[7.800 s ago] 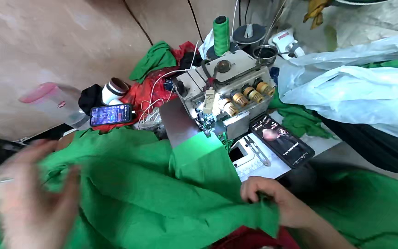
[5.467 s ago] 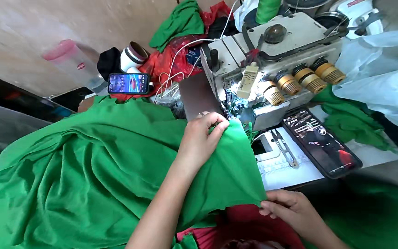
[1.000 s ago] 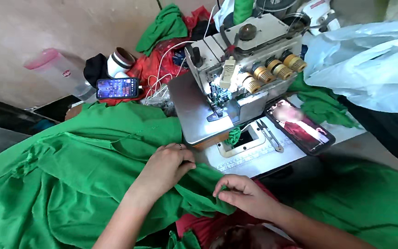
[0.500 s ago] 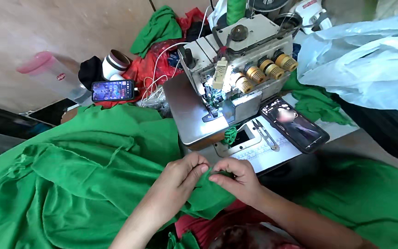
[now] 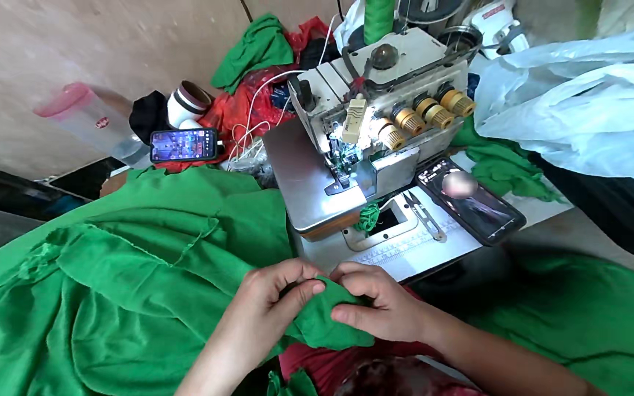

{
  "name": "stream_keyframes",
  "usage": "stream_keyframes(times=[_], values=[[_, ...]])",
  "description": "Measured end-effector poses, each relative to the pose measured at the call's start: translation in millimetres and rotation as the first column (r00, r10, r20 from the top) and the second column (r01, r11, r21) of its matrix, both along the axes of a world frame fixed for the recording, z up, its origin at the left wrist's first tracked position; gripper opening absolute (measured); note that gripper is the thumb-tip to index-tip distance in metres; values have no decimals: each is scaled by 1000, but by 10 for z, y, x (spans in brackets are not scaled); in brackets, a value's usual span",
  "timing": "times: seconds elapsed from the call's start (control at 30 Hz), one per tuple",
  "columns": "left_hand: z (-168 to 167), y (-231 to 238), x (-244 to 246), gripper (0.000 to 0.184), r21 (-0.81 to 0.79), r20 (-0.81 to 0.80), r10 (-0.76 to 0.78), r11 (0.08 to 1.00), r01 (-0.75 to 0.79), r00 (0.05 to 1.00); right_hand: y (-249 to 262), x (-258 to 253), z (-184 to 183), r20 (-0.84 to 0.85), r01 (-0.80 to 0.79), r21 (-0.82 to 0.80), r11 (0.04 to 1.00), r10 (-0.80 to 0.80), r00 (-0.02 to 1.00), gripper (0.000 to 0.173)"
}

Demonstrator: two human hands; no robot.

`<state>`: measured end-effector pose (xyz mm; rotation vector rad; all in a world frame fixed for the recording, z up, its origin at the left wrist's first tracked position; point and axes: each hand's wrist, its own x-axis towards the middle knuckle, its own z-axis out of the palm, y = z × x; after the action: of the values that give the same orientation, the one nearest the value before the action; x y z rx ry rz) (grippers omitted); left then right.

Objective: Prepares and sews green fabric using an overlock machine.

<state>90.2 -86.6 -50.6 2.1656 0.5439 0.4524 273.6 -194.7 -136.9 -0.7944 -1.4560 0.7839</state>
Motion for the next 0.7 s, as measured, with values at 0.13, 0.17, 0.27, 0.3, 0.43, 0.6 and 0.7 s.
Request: stream_keyframes(times=[0.13, 0.17, 0.27, 0.3, 0.43, 0.6, 0.7], values=[[-22, 18, -4, 20, -25, 68, 24, 999, -22, 997, -49, 26, -58, 24, -48, -36, 998, 49, 999, 36], [-18, 34, -11, 20, -17, 66, 35, 999, -33, 997, -65, 34, -88, 31, -65, -56, 996, 67, 997, 39], [1, 97, -43, 19, 16, 34, 87, 996, -87, 996, -117, 55, -198, 47, -68, -95, 993, 72, 996, 38], [-2, 114, -52, 19, 23, 25, 101, 995, -101, 995, -138, 64, -212, 46, -48, -101, 994, 53, 998, 36], [-43, 129, -53, 19, 15, -1, 119, 993, -119, 993, -188, 66, -151, -5, 44, -108, 993, -45, 999, 27], [-33, 111, -49, 14, -127, 97, 102, 988, -89, 990, -187, 96, -115, -55, -11, -192, 981, 0, 999, 23], [-13, 108, -67, 15, -164, 140, 94, 984, -70, 986, -195, 126, -135, -46, -25, -157, 987, 18, 999, 29]])
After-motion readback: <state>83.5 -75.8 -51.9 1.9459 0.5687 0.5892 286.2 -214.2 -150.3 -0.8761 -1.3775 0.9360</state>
